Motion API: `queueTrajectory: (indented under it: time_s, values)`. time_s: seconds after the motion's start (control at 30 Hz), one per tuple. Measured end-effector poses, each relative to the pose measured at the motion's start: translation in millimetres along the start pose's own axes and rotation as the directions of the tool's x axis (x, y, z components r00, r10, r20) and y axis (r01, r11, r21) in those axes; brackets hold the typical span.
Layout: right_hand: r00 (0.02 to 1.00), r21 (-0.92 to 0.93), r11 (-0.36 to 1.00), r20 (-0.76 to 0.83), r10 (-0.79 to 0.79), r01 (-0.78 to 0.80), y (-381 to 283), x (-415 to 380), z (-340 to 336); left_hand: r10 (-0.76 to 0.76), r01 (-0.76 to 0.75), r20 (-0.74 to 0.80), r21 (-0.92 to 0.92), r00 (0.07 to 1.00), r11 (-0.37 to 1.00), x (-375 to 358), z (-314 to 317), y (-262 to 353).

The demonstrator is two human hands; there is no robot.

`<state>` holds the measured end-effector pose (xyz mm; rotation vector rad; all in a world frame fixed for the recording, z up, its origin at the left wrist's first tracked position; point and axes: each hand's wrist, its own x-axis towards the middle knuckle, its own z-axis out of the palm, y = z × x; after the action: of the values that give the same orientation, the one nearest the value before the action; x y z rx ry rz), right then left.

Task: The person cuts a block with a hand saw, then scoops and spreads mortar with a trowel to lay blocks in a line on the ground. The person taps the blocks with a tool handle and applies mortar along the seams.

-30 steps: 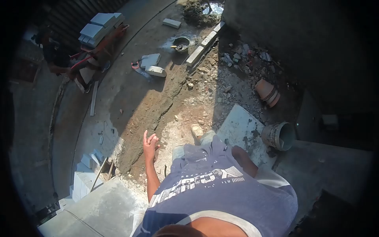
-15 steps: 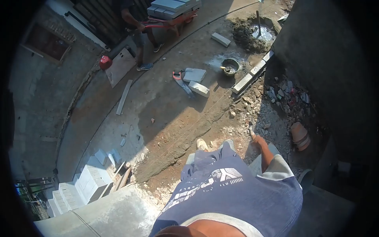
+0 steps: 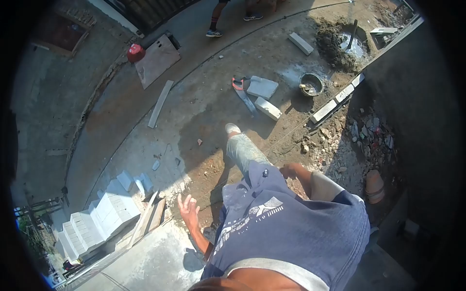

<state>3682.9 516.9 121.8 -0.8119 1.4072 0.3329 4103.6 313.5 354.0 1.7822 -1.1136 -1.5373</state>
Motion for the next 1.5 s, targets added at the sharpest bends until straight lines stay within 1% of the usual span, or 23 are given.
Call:
queueTrajectory:
  time_s: [0.03, 0.1, 0.2, 0.27, 0.3, 0.37, 0.43, 0.5, 0.57, 0.7, 0.8, 0.83, 0.97, 1.07, 1.1, 1.13, 1.17, 1.2, 1.23, 1.27, 1.33, 1.43, 1.5]
  values:
    - [0.999, 0.084, 0.996, -0.001, 0.041, -0.041, 4.8, 37.4, -19.0, 0.023, -0.022, -0.039, 0.032, 0.999, 0.999, 18.4, -3.3, 13.1]
    - [0.985, -0.023, 0.986, -0.046, 0.165, -0.167, -33.1, 50.8, -79.2, 0.118, -0.119, -0.057, -0.015, 0.991, 0.993, 69.7, 11.7, 65.8]
    - [0.965, -0.084, 0.981, -0.211, 0.154, -0.175, -68.2, 103.3, -172.3, 0.24, -0.245, -0.058, -0.113, 0.969, 0.963, 184.4, 67.9, 150.4]
    - [0.955, 0.044, 0.996, -0.283, 0.087, -0.078, -63.3, 152.5, -232.6, 0.21, -0.2, 0.028, -0.206, 0.977, 0.958, 268.6, 110.0, 183.6]
    - [0.954, 0.302, 0.951, -0.258, 0.151, -0.069, -104.4, 97.1, -264.5, 0.146, -0.125, 0.101, -0.193, 0.984, 0.973, 295.3, 125.2, 183.5]
    - [0.867, 0.395, 0.917, -0.435, 0.243, -0.059, -160.5, 29.5, -317.7, -0.024, -0.026, 0.254, 0.191, 0.967, 0.981, 339.2, 136.1, 167.0]
    - [0.802, 0.461, 0.851, -0.591, 0.083, 0.251, -161.9, 27.8, -351.8, -0.185, 0.099, 0.171, 0.419, 0.968, 0.903, 388.9, 124.1, 117.5]
    - [0.801, 0.598, 0.768, -0.564, 0.198, 0.231, -185.6, -3.5, -377.2, -0.343, 0.314, 0.106, 0.226, 0.933, 0.922, 463.3, 73.0, -9.6]
    - [0.785, 0.676, 0.697, -0.557, 0.273, 0.237, -186.9, 7.2, -387.3, -0.482, 0.373, 0.113, 0.489, 0.869, 0.789, 483.2, 64.9, 29.9]
    - [0.798, 0.907, 0.361, -0.376, 0.471, 0.215, -196.8, 55.9, -380.6, -0.535, 0.29, 0.14, 0.714, 0.834, 0.638, 573.8, 69.4, 107.8]
    - [0.688, 0.967, 0.253, -0.175, 0.704, -0.013, -195.1, 149.3, -359.7, -0.517, 0.205, 0.159, 0.792, 0.841, 0.576, 662.6, 98.2, 170.3]
    - [0.647, 0.966, 0.258, -0.186, 0.739, -0.017, -209.0, 136.4, -362.5, -0.511, 0.173, 0.168, 0.815, 0.843, 0.553, 695.9, 109.2, 190.8]
    - [0.716, 0.965, 0.203, -0.025, 0.697, -0.163, -219.4, 179.2, -353.5, -0.429, 0.0, 0.235, 0.877, 0.872, 0.48, 839.6, 164.2, 284.3]
    - [0.571, 0.969, 0.221, -0.122, 0.812, -0.107, -272.5, 184.5, -381.5, -0.27, -0.244, 0.39, 0.861, 0.88, 0.446, 931.2, 266.3, 376.9]
    - [0.584, 0.977, 0.184, -0.088, 0.807, -0.107, -290.9, 172.0, -408.2, -0.193, -0.373, 0.483, 0.827, 0.854, 0.421, 947.2, 324.1, 415.2]
    - [0.699, 0.994, 0.045, 0.038, 0.714, -0.1, -309.5, 165.1, -432.5, -0.109, -0.507, 0.579, 0.778, 0.808, 0.371, 944.0, 391.9, 462.2]
    - [0.789, 0.992, -0.09, 0.128, 0.6, -0.093, -311.9, 156.7, -458.3, -0.01, -0.759, 0.787, 0.597, 0.617, 0.26, 964.8, 452.9, 491.6]
    - [0.781, 0.991, -0.127, 0.116, 0.613, -0.047, -325.1, 141.3, -488.7, 0.109, -0.888, 0.92, 0.326, 0.377, 0.323, 976.4, 525.5, 516.8]
    - [0.773, 0.987, -0.159, 0.11, 0.625, -0.012, -340.4, 129.0, -513.8, 0.074, -0.881, 0.923, 0.334, 0.378, 0.336, 957.7, 599.9, 548.3]
    - [0.763, 0.966, -0.246, 0.101, 0.638, 0.077, -350.0, 126.9, -532.2, 0.075, -0.937, 0.947, 0.293, 0.312, 0.19, 882.2, 660.9, 592.2]
    - [0.732, 0.986, -0.163, 0.079, 0.677, 0.044, -352.5, 173.8, -545.9, 0.059, -0.969, 0.983, 0.16, 0.174, 0.19, 859.7, 770.4, 616.9]
    - [0.796, 0.988, -0.157, 0.099, 0.597, -0.005, -348.2, 189.5, -589.4, 0.04, -0.961, 0.999, -0.001, 0.01, 0.277, 802.9, 880.6, 617.5]
    - [0.854, 0.99, -0.128, 0.114, 0.508, -0.056, -325.8, 186.6, -622.6, -0.071, -0.969, 0.997, 0.022, 0.005, 0.246, 778.4, 923.3, 613.8]
